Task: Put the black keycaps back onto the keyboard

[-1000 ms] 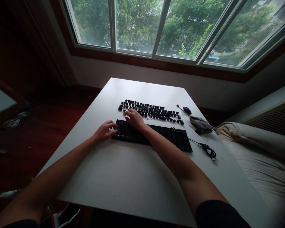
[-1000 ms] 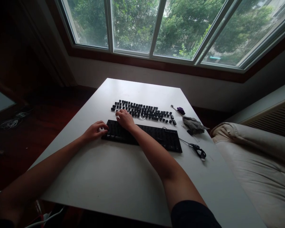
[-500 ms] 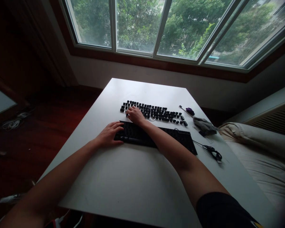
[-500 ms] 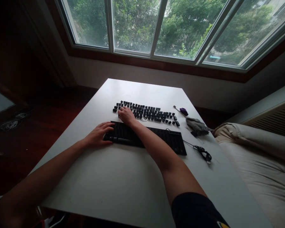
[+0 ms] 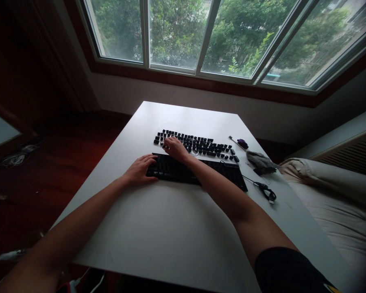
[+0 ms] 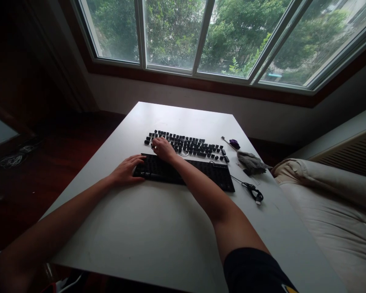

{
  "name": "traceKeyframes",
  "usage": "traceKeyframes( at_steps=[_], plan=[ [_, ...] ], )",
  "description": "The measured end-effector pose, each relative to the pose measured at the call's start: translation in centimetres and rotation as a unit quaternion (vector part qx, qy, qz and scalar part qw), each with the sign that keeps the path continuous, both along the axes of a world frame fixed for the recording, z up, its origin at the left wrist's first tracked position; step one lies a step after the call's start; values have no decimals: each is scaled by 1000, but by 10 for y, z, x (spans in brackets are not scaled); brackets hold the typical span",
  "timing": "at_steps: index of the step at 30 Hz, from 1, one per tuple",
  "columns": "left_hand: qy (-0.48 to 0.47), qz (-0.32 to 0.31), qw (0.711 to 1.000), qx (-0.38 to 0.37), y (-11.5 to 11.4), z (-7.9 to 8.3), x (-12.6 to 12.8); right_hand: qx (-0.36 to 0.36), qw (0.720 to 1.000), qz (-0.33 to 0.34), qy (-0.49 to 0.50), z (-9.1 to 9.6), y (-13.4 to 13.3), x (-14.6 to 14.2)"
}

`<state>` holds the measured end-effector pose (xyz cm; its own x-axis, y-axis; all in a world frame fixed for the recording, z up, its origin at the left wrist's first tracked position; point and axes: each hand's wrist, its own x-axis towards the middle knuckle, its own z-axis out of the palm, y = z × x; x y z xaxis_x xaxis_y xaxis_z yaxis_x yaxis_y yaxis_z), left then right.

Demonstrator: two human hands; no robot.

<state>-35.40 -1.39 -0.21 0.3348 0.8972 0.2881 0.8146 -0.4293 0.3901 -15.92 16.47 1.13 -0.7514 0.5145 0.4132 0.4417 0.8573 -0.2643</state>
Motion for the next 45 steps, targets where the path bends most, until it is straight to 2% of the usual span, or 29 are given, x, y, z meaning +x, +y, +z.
traceKeyframes(
  at_steps=[10, 16, 22, 28, 37, 42, 45],
  plan=[
    [12, -31, 999, 4, 31, 4, -10, -126, 990, 37, 58, 8, -42, 32],
    [1, -17, 1000, 10, 34, -2, -9, -197, 978, 43, 60, 5, -62, 34],
    [0, -18, 1000, 10, 34, -3, -8, -200, 979, 13, 40, 6, -70, 25],
    [0, -23, 1000, 12, 34, -2, -8, -202, 979, 15, 12, 13, -72, 19],
    [-1, -25, 1000, 11, 35, -3, -8, -241, 970, 6, -8, 20, -71, 19],
    [-4, -25, 1000, 7, 35, -2, -7, -181, 983, 1, -16, 16, -73, 17],
    [-7, -24, 1000, 1, 35, -1, -6, -181, 983, -2, -29, 16, -73, 14]
  ],
)
